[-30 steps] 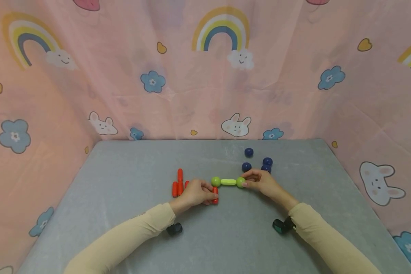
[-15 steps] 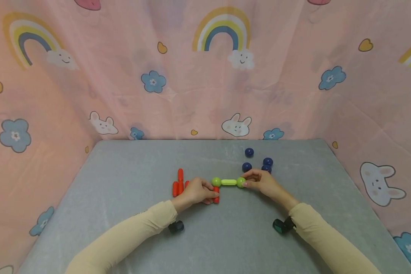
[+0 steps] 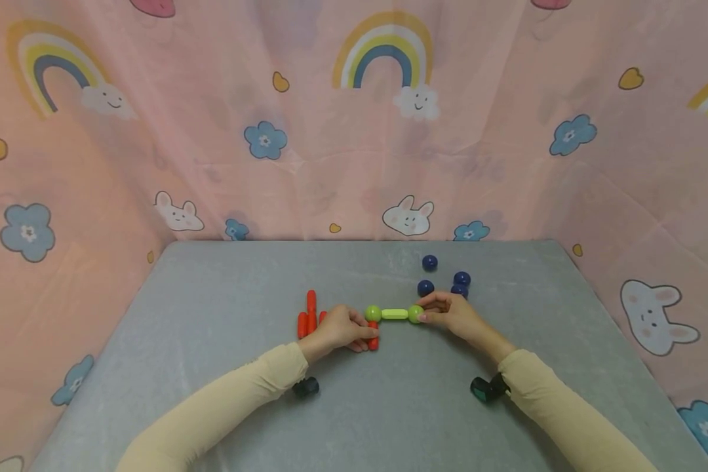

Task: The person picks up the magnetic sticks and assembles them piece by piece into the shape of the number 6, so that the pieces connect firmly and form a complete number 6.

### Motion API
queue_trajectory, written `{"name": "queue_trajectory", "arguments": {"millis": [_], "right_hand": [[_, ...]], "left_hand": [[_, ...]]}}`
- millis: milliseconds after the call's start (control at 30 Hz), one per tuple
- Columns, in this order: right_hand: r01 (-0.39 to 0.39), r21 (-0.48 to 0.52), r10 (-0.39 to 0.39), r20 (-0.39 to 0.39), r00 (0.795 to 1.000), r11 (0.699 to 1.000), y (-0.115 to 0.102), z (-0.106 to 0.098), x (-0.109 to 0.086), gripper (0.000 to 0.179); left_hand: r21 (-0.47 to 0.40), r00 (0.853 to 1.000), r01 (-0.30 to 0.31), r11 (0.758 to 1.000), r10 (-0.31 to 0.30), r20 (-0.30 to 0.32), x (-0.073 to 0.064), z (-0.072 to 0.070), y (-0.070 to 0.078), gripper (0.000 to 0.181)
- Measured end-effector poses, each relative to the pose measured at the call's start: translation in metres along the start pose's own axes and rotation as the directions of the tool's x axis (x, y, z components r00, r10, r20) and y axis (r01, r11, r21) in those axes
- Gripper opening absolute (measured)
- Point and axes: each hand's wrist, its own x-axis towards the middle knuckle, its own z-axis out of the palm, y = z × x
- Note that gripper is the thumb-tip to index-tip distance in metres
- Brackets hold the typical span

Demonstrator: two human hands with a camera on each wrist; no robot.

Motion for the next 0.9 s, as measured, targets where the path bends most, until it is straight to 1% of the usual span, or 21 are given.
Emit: {"name": "queue_trajectory", "arguments": {"millis": [267, 400, 700, 900], "right_hand": [[0.0, -0.01, 0.0, 0.001, 1.0, 1.0, -0.0018, 0.0006, -0.0015, 0.039], [0.004, -0.006, -0.004, 0.005, 1.0, 1.0, -0.0017, 0.0005, -0.0014, 0.039], [0.017, -0.003, -0.017, 0.002, 1.0, 1.0, -0.0012, -0.0001, -0.0011, 0.04], [0.01, -0.014, -0.01, 0.001, 1.0, 1.0, -0.0008, 0.0004, -0.0009, 0.039]], "left_hand": [[-0.016, 1.0, 0.012, 1.0, -0.012, 0.003, 0.0006, -0.0001, -0.0007, 0.018], [-0.014, 1.0, 0.006, 1.0, -0.006, 0.005, 0.0, -0.0003, -0.0006, 0.018], [-0.046, 1.0, -0.009, 0.999, 0.009, 0.014, -0.0008, -0.0009, 0.0007, 0.017], [-0.056, 1.0, -0.023, 0.998, 0.023, 0.006, 0.0002, -0.0007, -0.0017, 0.017]]}}
